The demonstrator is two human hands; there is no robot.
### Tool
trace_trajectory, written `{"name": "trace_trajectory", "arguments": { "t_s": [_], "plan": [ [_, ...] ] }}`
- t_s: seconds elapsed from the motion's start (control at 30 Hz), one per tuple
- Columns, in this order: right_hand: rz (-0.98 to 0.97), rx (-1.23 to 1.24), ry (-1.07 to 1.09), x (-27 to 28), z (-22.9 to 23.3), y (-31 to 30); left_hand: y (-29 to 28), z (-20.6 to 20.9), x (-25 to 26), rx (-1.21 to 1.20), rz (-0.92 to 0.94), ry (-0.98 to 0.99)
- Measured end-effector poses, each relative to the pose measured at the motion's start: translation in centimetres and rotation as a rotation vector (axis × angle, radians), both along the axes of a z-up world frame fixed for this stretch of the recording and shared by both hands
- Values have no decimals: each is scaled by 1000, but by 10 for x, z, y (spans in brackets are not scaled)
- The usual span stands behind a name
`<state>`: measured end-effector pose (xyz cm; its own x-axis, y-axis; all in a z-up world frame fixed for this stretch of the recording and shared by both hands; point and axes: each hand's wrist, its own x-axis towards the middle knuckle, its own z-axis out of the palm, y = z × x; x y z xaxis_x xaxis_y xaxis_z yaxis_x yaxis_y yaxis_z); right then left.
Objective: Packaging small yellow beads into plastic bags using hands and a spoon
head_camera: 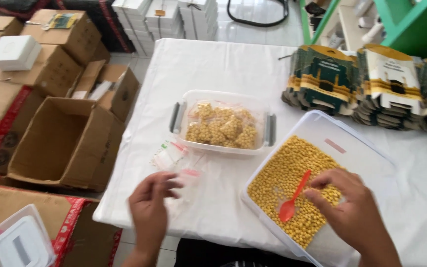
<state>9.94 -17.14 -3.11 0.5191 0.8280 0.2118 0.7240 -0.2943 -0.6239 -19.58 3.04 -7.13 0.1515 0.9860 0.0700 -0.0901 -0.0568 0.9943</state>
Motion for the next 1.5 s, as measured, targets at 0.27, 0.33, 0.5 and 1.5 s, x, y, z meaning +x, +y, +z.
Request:
{"name": "trace_trajectory", "arguments": {
  "t_s": [0.27, 0.33, 0.5, 1.5],
  "plan": [
    [261, -62, 155, -5, 24, 2, -58, 47, 116, -63, -677, -170],
    [243, -25, 211, -7, 31, 1, -65, 63, 137, -34, -764, -66],
    [-105, 135, 391, -3, 26, -3, -60, 78, 181, 220, -864, -3],
    [-245, 209, 489, -11, 37, 4, -48, 87, 197, 173, -990, 389]
  ]
}}
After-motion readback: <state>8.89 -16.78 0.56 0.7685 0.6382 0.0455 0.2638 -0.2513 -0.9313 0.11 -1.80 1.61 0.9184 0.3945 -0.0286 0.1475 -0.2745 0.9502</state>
